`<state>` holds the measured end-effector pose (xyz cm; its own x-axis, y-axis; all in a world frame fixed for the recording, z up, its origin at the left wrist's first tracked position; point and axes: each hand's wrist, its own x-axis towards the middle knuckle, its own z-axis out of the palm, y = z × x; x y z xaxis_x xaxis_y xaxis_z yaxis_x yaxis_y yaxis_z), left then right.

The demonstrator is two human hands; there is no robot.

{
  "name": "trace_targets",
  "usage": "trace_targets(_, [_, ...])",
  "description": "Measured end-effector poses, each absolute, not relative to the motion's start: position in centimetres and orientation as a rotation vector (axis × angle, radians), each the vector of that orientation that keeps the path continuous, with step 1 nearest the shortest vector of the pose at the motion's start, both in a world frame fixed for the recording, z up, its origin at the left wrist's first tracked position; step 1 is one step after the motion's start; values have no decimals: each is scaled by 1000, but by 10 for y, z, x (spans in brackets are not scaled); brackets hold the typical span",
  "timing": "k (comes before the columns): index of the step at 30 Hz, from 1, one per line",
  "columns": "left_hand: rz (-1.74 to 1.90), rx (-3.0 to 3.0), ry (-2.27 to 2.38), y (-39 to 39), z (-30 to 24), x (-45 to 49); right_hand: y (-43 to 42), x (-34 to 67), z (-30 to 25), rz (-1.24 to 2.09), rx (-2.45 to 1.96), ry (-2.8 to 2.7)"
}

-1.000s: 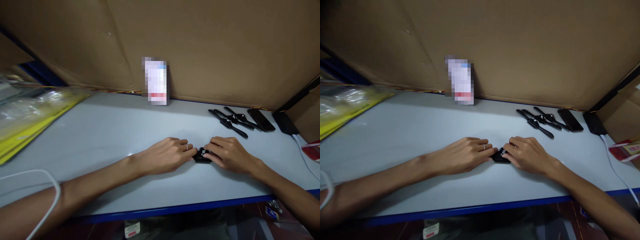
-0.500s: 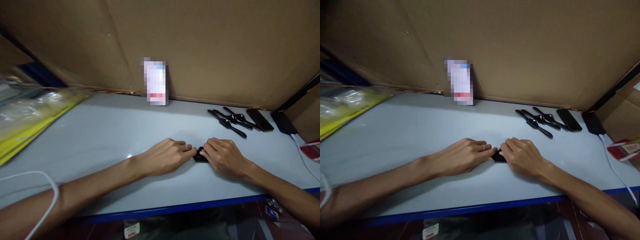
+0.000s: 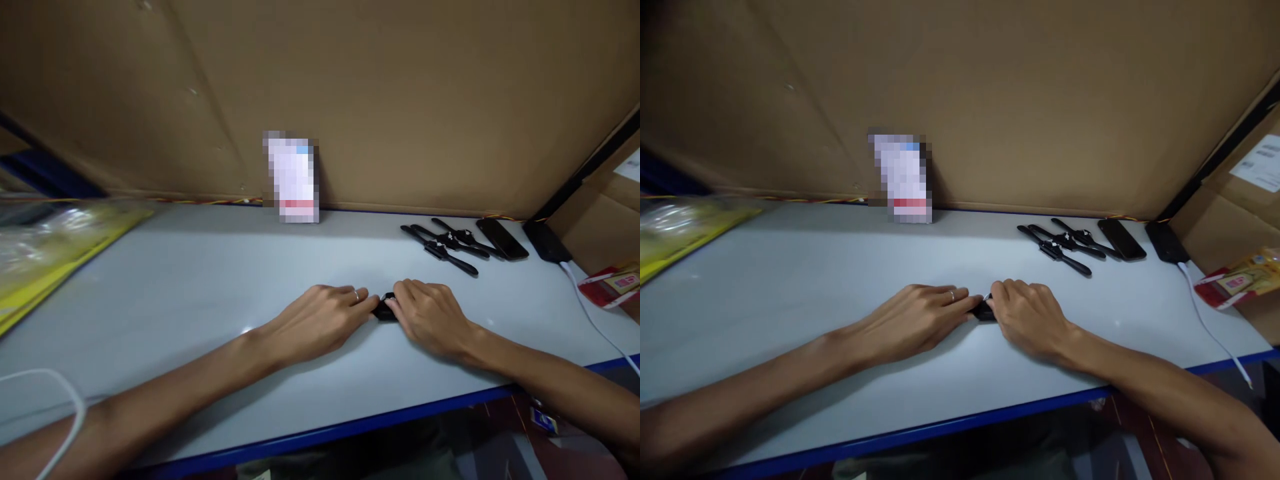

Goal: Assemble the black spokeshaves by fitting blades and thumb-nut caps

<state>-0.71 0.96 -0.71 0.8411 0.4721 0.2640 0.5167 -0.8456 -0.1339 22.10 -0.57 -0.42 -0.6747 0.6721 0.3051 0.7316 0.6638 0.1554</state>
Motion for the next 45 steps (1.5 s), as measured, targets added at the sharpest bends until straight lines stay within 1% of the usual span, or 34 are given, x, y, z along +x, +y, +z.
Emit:
trace_targets(3, [-479,-2634,-904,17,-6,-10,17,230,2,-423,-1294,-2602])
trace_targets(5, [-567,-2570,-967,21,-6,-12,41,248,12,-446,-1549,-2455])
trace_targets(8, [-596,-2588,-1004,24,-9,-15,78,294,28,-437,-1967,-2136])
trace_targets(10, [-599,-2622,-1004,24,-12,-16,97,331,37,-420,-2095,-2051])
trace_targets(13, [-622,-2660,-1014,23,-15,-16,111,374,40,-291,-2209,-2072])
trace_targets(19, [-585,-2682,-1029,24,-17,-18,122,404,28,43,-2281,-2253])
trace_targets(31, [-535,-2744,-1043,24,-17,-16,134,403,16,300,-2326,-2282])
trace_targets(35, [-570,-2758,-1018,23,-17,-17,129,402,19,288,-2286,-2226])
trace_targets(41, [-603,-2759,-995,22,-17,-17,119,390,35,79,-2119,-2081])
trace_targets(45, [-758,-2732,-957,18,-9,-14,100,361,51,61,-1916,-2086])
